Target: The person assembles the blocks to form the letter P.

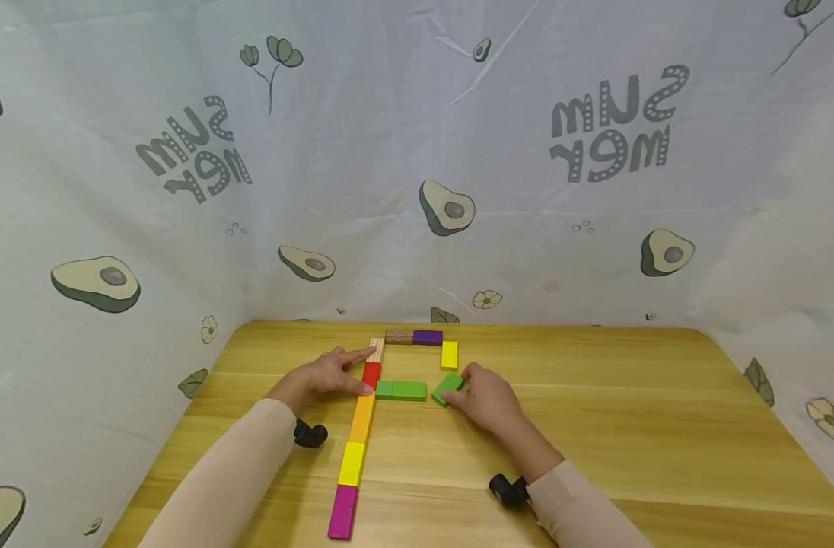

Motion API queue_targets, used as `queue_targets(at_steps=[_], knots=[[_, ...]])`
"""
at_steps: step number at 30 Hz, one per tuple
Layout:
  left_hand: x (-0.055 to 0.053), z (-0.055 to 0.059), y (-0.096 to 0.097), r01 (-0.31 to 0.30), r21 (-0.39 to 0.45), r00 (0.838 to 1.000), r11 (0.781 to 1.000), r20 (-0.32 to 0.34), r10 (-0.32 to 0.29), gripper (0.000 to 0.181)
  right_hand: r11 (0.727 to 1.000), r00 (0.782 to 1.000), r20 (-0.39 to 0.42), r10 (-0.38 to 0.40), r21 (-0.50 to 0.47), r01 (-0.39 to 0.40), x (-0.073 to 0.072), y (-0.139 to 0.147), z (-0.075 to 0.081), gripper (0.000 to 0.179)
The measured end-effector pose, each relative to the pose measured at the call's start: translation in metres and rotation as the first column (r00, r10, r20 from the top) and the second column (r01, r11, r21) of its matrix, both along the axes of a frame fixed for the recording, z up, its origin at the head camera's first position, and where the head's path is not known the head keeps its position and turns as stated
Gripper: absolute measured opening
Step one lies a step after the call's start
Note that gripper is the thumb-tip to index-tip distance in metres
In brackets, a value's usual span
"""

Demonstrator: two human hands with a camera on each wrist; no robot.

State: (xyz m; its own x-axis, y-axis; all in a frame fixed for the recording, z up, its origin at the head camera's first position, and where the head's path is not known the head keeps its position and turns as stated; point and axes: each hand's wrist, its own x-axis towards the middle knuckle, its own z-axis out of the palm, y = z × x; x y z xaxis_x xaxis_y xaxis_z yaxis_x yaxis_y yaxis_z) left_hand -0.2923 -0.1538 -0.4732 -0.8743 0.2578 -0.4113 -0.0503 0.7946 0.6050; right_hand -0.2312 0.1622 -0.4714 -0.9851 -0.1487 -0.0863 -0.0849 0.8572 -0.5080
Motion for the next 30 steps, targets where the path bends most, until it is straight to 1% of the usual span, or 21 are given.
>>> queue_targets(at_steps=[12, 23, 30], knots=[[0.0009, 0.002, 0.0012, 0.012, 0.003, 1.0, 1.0, -0.006, -0.012, 0.091, 1.0, 1.0, -0.025, 0.001, 0.024, 0.0, -0.003, -0.0077, -0.0016, 0.056], [0.0017, 0.0015, 0.0014, -0.003, 0.001, 1.0, 1.0, -0.002, 0.003, 0.092, 0.999, 1.0, -0.023, -0.003, 0.04, 0.004, -0.0028, -0.0103, -0.0006, 0.057], [0.0008, 0.0001, 0.0, 0.026, 0.005, 0.999, 1.0, -0.029, -0.025, 0.093, 0.999, 1.0, -0.01, -0.017, 0.039, 0.017, -0.004, -0.0096, -0.0037, 0.058]])
